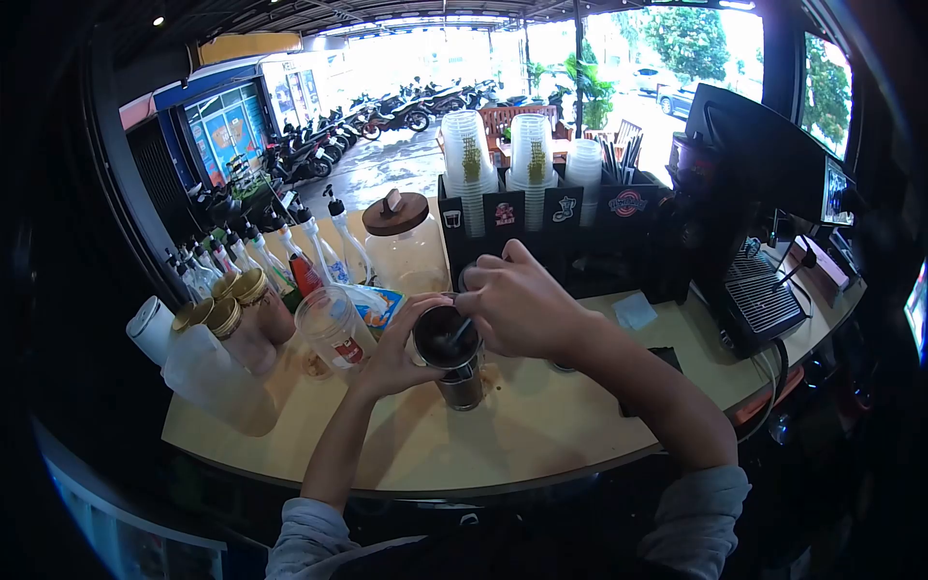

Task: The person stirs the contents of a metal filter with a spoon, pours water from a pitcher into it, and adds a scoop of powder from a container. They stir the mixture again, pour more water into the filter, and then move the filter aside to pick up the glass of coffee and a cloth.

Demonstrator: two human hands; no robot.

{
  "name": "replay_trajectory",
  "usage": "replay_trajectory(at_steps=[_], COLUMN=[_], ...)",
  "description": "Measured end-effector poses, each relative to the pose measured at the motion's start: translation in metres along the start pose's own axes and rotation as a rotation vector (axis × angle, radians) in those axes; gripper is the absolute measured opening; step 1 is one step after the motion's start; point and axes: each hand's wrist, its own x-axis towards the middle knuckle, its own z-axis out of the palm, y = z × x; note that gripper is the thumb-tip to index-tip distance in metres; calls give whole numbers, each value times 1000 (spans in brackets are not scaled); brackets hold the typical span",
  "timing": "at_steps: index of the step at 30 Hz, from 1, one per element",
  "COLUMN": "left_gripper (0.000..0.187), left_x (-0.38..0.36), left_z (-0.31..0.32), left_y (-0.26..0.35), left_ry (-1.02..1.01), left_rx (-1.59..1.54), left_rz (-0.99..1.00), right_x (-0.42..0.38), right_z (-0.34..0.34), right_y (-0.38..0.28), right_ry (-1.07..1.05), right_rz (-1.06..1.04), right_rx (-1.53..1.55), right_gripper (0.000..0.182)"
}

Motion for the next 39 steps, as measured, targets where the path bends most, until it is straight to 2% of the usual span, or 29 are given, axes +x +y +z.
replay_trajectory(at_steps=[5,8,15,17,20,24,35,39], left_gripper=[82,82,83,83,84,84,84,84], left_x=[0,1,4,2,1,4,5,4], left_z=[-1,-1,-4,-4,-1,-2,-4,-4], left_y=[-1,0,1,-3,-4,-1,4,2], left_ry=[-14,-9,-5,-18,-38,-34,-31,-46], left_rx=[-4,-11,-28,-6,-1,-50,-91,-21], left_rz=[-2,5,-17,-17,-26,-35,-34,-29], right_x=[8,9,13,13,15,17,19,17], right_z=[-6,-2,-2,-11,-7,-8,-6,-7], right_y=[5,0,3,6,11,7,8,5], right_ry=[-92,-115,-76,-169,-85,-134,-41,-142], right_rz=[18,-16,-21,-23,-51,-92,-62,-19], right_rx=[-64,32,16,-7,-56,-14,-38,55], right_gripper=[12,14,14,12,10,9,11,11])
